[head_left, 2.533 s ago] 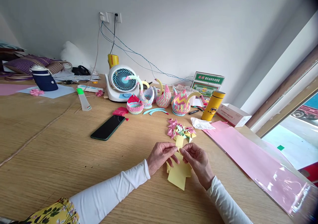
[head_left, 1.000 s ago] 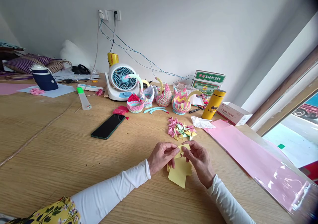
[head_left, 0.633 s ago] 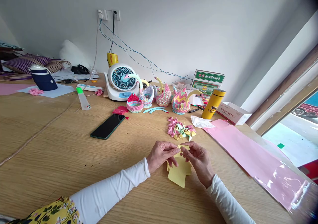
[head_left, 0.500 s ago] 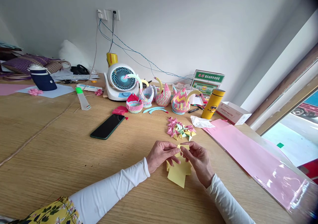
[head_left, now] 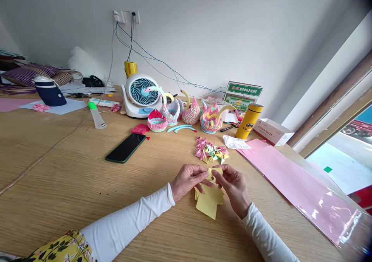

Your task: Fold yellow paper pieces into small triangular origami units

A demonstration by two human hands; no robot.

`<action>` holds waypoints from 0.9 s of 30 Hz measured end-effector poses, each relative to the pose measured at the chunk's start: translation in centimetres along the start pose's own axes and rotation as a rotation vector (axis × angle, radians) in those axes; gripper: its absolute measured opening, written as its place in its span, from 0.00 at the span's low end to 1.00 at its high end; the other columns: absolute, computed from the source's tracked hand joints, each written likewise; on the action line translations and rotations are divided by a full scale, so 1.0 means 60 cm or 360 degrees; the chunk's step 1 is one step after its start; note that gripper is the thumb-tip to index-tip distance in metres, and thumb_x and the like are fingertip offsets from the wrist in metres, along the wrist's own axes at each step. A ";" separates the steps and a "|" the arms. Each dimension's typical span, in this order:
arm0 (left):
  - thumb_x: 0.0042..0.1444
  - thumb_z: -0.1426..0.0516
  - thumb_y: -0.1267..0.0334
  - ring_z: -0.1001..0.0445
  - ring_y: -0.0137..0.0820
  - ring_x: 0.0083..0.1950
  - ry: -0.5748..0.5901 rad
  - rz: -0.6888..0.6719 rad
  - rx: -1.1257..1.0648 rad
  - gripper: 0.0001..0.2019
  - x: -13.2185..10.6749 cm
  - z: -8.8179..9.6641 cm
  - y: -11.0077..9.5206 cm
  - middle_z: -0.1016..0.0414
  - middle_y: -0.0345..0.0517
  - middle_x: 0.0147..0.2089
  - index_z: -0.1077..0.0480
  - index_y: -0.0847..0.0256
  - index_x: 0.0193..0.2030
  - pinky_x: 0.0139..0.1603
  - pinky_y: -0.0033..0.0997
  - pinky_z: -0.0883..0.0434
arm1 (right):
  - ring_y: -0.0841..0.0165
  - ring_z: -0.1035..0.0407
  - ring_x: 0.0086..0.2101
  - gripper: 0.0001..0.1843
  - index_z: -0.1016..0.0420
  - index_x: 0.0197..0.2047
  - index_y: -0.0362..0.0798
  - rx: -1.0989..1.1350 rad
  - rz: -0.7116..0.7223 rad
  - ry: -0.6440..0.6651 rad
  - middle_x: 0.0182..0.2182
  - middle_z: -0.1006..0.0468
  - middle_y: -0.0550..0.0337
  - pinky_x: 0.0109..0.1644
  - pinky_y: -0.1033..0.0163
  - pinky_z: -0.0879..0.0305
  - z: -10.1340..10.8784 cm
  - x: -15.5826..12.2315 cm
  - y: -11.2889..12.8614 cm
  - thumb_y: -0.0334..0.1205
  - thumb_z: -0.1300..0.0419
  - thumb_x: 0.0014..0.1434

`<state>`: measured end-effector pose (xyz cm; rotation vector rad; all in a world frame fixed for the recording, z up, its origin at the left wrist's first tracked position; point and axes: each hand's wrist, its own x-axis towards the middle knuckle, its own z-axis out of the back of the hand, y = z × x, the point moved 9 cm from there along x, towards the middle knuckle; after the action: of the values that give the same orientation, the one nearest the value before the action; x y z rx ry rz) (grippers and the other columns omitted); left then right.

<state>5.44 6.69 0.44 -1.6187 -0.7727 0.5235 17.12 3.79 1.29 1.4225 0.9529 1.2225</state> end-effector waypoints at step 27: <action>0.49 0.38 0.51 0.22 0.33 0.30 -0.0095 0.0060 -0.0086 0.19 0.000 0.007 -0.007 0.28 0.45 0.30 0.29 0.69 0.37 0.22 0.22 0.30 | 0.65 0.32 0.38 0.05 0.23 0.36 0.52 -0.0402 0.0502 0.0332 0.36 0.29 0.56 0.32 0.65 0.34 0.000 -0.001 0.032 0.33 0.39 0.57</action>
<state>5.03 7.02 0.78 -1.6766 -0.8080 0.5846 17.03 3.37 3.15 1.2915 0.6947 1.6889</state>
